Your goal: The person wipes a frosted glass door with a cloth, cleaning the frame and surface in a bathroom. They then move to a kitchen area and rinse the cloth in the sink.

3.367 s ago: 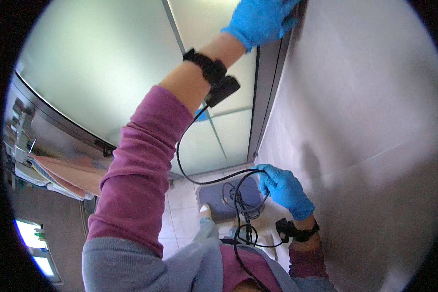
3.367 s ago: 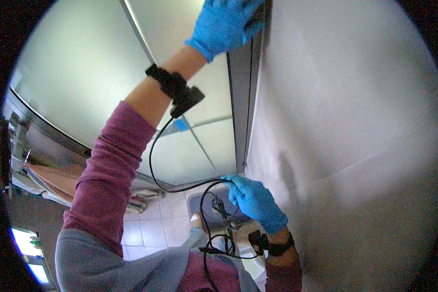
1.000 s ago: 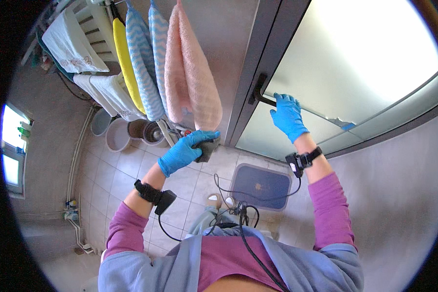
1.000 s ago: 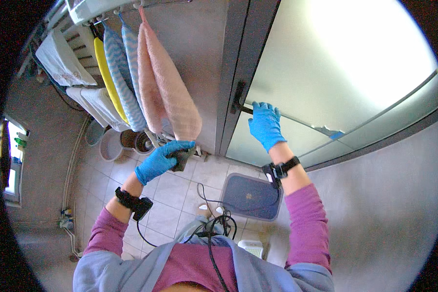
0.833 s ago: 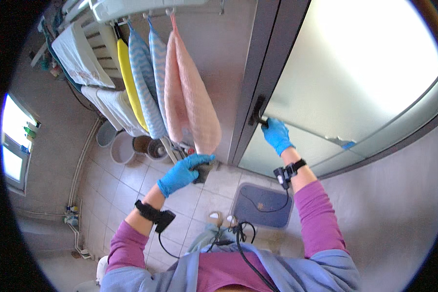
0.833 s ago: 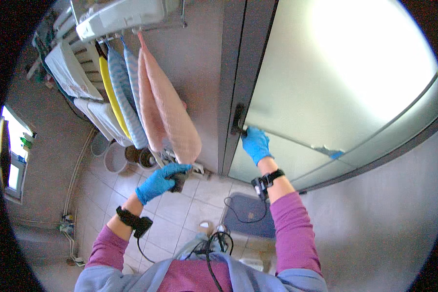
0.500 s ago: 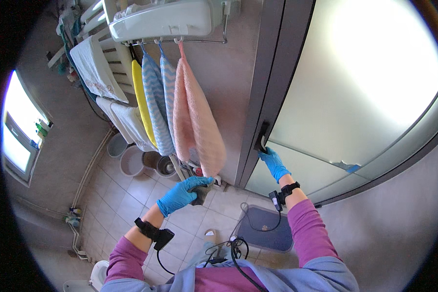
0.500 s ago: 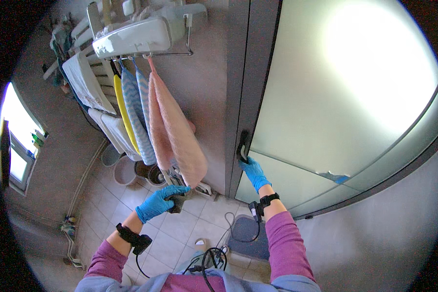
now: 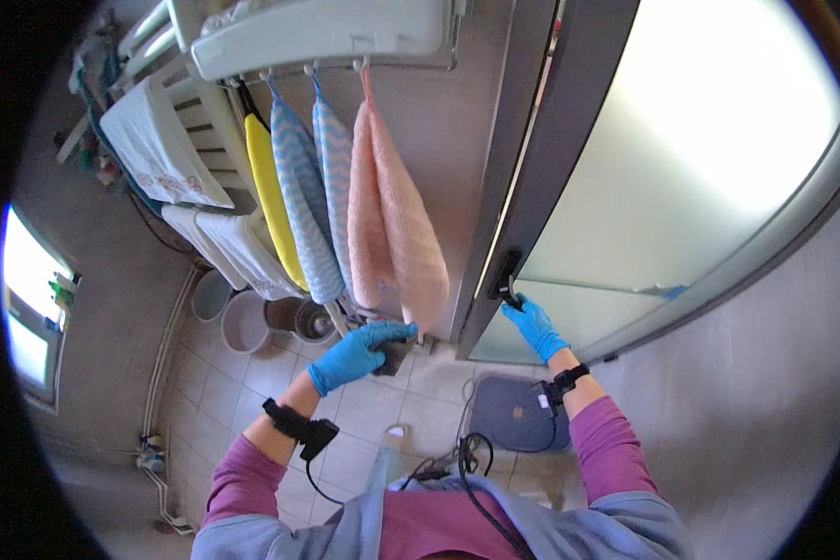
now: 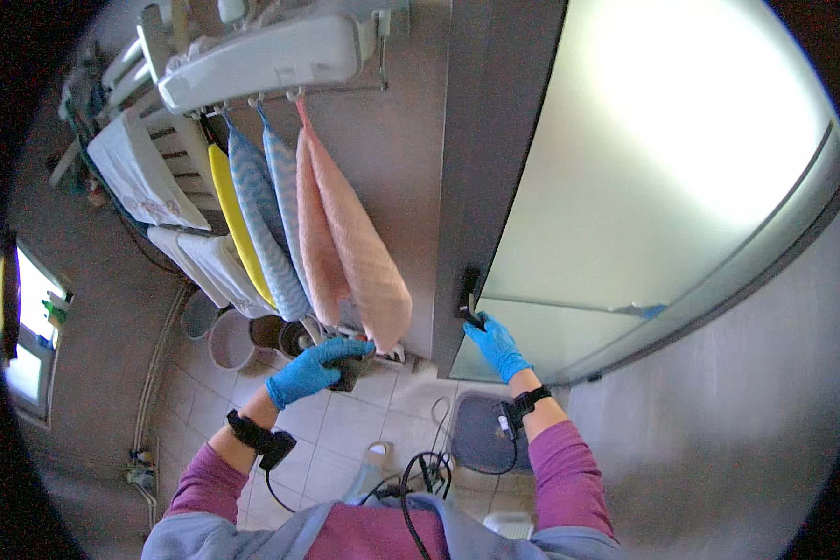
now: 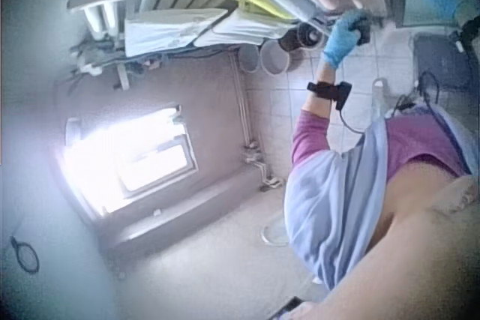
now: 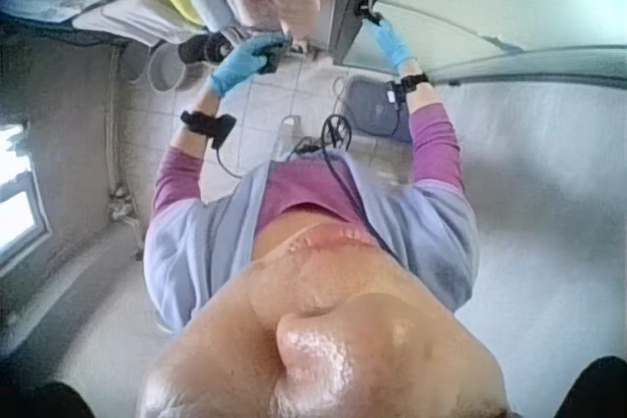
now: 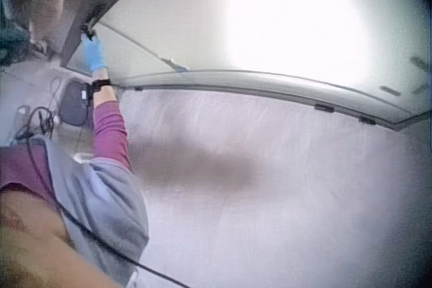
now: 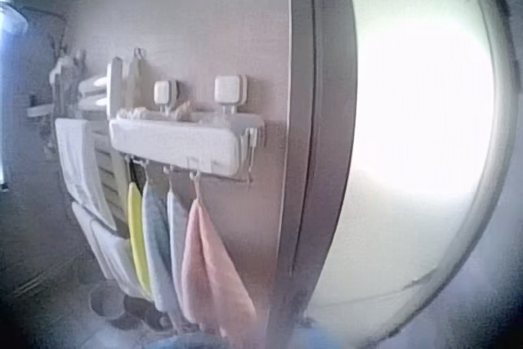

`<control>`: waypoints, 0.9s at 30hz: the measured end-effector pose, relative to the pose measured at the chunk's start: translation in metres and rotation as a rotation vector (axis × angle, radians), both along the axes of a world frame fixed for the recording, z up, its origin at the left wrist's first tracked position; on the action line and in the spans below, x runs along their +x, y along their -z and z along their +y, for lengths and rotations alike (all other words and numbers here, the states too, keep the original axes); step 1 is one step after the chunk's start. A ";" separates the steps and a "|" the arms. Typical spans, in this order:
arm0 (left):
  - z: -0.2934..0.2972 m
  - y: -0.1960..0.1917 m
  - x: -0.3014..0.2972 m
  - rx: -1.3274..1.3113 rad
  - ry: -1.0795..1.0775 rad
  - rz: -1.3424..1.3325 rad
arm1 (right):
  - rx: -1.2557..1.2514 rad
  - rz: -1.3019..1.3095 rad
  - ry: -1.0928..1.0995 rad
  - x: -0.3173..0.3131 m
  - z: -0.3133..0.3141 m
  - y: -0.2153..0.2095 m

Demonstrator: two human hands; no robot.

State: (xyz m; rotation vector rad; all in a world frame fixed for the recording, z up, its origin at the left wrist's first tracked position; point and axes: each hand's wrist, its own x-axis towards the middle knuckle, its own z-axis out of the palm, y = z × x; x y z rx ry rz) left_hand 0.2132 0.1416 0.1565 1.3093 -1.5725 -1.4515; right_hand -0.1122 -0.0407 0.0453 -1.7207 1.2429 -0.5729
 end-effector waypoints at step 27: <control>-0.075 0.023 -0.043 -0.510 0.745 0.008 | -0.215 0.374 0.459 -0.005 0.362 -0.164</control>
